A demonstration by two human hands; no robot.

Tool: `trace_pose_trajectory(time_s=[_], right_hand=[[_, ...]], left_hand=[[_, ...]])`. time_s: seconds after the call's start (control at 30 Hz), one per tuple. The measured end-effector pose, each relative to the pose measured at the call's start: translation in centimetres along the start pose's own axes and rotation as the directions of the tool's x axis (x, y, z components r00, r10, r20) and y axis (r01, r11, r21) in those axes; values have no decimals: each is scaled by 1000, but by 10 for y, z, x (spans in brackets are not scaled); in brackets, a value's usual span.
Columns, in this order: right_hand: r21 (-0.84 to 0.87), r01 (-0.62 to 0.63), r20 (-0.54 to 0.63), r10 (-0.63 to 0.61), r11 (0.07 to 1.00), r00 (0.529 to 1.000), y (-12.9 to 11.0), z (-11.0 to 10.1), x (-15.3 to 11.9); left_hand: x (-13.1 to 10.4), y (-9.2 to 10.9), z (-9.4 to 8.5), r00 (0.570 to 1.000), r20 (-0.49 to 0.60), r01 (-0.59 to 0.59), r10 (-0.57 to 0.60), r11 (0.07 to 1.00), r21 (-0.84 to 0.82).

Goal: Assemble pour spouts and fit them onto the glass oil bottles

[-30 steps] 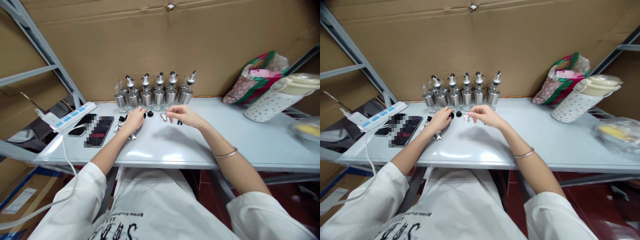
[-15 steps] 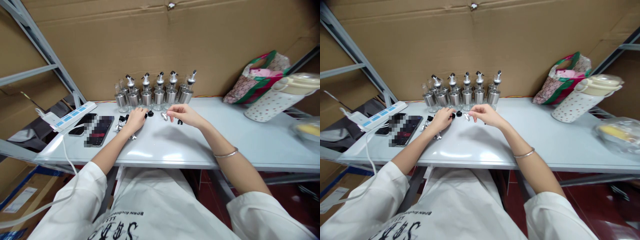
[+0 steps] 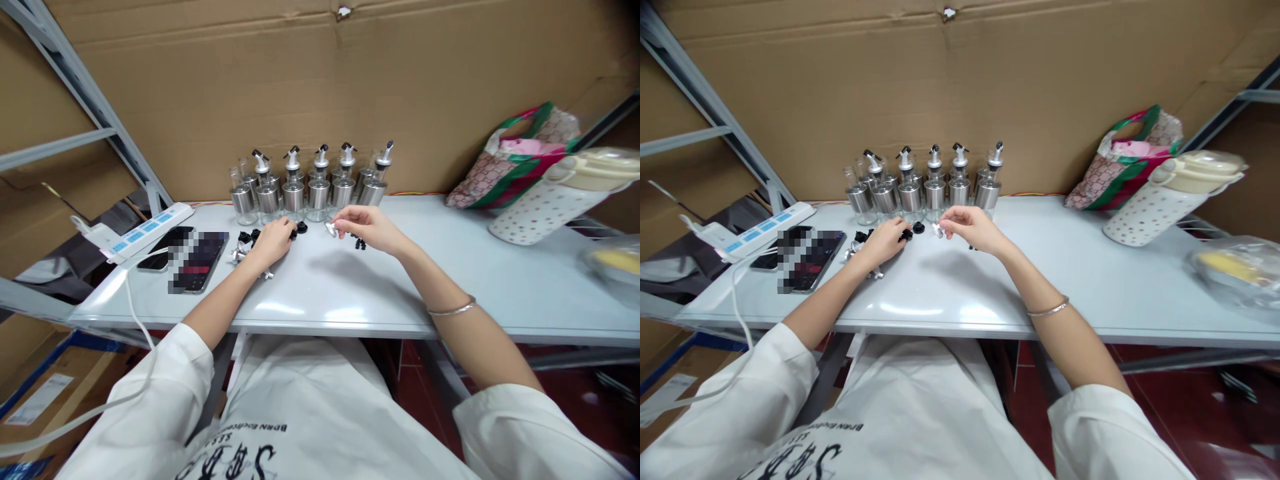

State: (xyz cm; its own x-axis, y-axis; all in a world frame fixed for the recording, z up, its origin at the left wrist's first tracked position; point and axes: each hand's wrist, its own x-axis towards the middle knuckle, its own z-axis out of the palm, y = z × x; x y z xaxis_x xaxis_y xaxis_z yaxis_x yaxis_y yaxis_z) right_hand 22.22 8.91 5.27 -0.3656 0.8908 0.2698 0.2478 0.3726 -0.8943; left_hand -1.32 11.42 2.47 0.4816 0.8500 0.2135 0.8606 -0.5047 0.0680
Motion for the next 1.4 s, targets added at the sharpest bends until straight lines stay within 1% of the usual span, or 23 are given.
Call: trace_pose_trajectory(time_s=[0.07,0.1,0.13,0.2,0.27,0.37,0.43,0.5,0.63,0.77,0.87,0.97,1.23,1.4], right_hand=[[9,8,-17,-7,1000,1000,0,0,0],[8,9,-27,-8,1000,1000,0,0,0],[5,7,-37,-7,1000,999,0,0,0],[-4,-8,-59,7,1000,998,0,0,1],[-1,-19,-83,19,1000,996,1,0,1],[27,-7,-121,10,1000,993,2,-1,2],[38,0,-140,5,999,990,3,-1,3],[37,-11,-139,16,999,990,3,0,3],[62,-38,-102,44,997,994,3,1,3],[75,-45,-97,53,996,994,4,0,3],[64,-46,-94,52,997,994,5,-1,4],[42,-54,-57,56,998,997,5,-2,3],[47,-58,-21,59,997,998,5,-5,3],[13,-62,4,62,998,998,6,-9,3]], left_hand=[[-1,2,-2,1000,8,16,-16,1000,-13],[-1,4,-3,1000,-6,8,-8,999,-44],[-1,5,-3,999,-30,-14,11,996,-90],[-1,7,-2,992,-99,-92,74,976,-195],[-1,10,-1,972,-176,-200,154,937,-286],[-2,15,1,928,-264,-347,264,869,-352],[-3,18,2,900,-308,-412,309,835,-365],[-4,21,4,879,-343,-450,330,814,-368],[-4,21,8,858,-382,-482,343,795,-368],[-4,21,8,843,-418,-496,339,792,-357],[-4,21,7,840,-433,-491,328,799,-348],[-4,21,8,836,-446,-489,321,803,-339],[-7,22,9,831,-439,-502,341,799,-330],[-6,22,9,825,-432,-520,365,789,-328]])
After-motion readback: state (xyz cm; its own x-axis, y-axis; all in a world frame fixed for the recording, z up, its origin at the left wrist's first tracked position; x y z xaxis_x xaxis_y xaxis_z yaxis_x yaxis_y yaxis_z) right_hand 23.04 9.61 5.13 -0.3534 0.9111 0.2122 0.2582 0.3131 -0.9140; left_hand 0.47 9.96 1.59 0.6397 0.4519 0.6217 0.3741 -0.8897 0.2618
